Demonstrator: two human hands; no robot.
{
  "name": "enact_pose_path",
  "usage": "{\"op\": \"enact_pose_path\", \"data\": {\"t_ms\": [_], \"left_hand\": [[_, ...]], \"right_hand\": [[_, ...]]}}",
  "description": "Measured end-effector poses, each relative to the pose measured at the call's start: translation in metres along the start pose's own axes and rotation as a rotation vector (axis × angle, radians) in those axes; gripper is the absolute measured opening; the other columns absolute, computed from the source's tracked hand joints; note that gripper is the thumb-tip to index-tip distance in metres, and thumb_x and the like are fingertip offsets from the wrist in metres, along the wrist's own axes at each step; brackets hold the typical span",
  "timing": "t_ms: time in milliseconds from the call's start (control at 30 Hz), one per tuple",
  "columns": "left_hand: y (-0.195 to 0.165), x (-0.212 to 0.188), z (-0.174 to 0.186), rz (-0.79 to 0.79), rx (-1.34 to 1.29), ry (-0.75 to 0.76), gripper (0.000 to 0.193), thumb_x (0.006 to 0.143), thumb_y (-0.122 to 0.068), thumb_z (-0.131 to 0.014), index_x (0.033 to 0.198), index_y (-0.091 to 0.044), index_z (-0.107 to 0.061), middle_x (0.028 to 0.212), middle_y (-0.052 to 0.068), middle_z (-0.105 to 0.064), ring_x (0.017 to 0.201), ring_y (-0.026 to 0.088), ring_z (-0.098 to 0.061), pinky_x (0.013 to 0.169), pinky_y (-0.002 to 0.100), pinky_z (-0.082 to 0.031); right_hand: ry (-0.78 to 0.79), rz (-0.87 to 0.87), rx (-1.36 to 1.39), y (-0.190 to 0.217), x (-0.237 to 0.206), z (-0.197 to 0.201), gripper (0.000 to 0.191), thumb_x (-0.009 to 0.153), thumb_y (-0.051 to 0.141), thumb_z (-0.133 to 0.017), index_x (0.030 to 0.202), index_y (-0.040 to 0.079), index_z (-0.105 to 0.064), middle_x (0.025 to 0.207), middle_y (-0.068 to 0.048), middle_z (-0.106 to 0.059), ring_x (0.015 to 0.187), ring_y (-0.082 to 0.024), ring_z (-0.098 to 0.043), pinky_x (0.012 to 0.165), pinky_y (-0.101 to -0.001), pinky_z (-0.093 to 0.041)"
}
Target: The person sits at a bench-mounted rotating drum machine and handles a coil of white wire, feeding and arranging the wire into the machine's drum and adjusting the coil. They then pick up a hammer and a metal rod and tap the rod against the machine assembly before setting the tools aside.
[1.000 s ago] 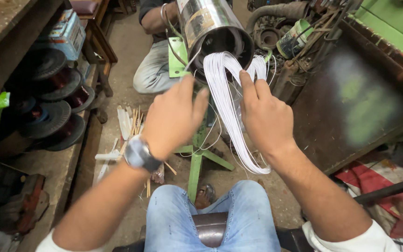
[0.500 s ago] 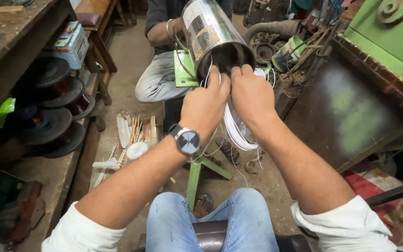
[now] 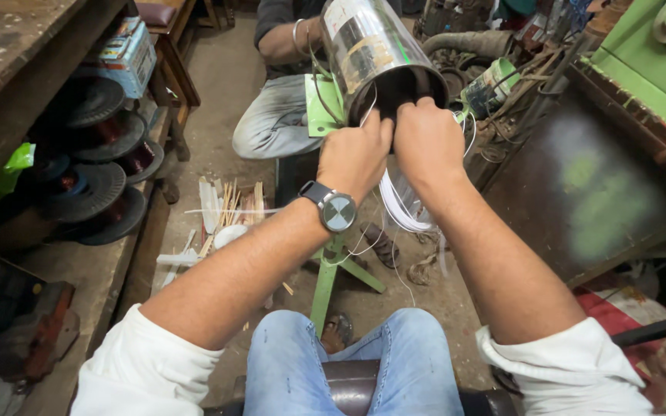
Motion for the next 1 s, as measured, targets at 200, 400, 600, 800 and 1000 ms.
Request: {"op": "enact_pose_path", "data": {"t_ms": [200,400,600,800,1000], "left_hand": [[-0.002,0.002,-0.012,0.035,0.019,0.074,0.017,0.088,-0.019,-0.061,0.103,-0.012,-0.064,0.094,0.008,-0.065,0.057,0.024,-0.07,0.046,0.04,-0.054],[-0.005,0.001,-0.009,0.031,0.006,0.019,0.018,0.087,-0.017,-0.061,0.104,-0.012,-0.064,0.094,0.008,-0.065,0.056,0.025,-0.07,0.046,0.04,-0.054],[-0.012,0.003,-0.001,0.048,-0.054,0.053,0.017,0.088,-0.015,-0.063,0.105,-0.011,-0.062,0.097,0.01,-0.064,0.059,0.028,-0.07,0.05,0.042,-0.054],[-0.037,-0.003,0.015,0.041,-0.021,0.043,0.034,0.086,-0.012,-0.061,0.119,-0.005,-0.062,0.12,0.02,-0.063,0.051,0.027,-0.068,0.043,0.039,-0.053],[-0.063,0.0,0.004,0.132,-0.019,0.13,0.041,0.089,-0.01,-0.057,0.129,-0.004,-0.058,0.131,0.031,-0.058,0.049,0.028,-0.068,0.04,0.04,-0.053]], "right_hand": [[0.121,0.024,-0.12,0.001,-0.004,-0.006,0.014,0.091,0.013,-0.064,0.092,0.003,-0.073,0.099,-0.022,-0.065,0.075,-0.039,-0.072,0.06,-0.0448,-0.06],[0.195,0.075,-0.161,0.006,-0.003,0.002,0.017,0.089,0.014,-0.061,0.096,0.005,-0.073,0.098,-0.022,-0.067,0.075,-0.037,-0.073,0.059,-0.0432,-0.06],[0.347,-0.029,-0.156,-0.013,-0.008,0.001,0.02,0.096,0.016,-0.055,0.098,0.011,-0.074,0.086,-0.015,-0.076,0.08,-0.035,-0.075,0.062,-0.0477,-0.06],[0.272,0.007,-0.09,-0.029,-0.008,0.01,0.018,0.094,0.019,-0.06,0.094,0.011,-0.076,0.085,-0.014,-0.076,0.079,-0.034,-0.076,0.06,-0.0458,-0.06],[0.235,0.005,-0.036,-0.042,-0.014,0.008,0.023,0.092,0.031,-0.064,0.088,0.012,-0.076,0.081,-0.011,-0.076,0.077,-0.031,-0.076,0.058,-0.0442,-0.059]]}}
Point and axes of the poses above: each hand's wrist, its own x-axis towards the middle knuckle, its own z-axis out of the back of the hand, y = z × x, the point moved 9 cm from there along x, towards the middle knuckle
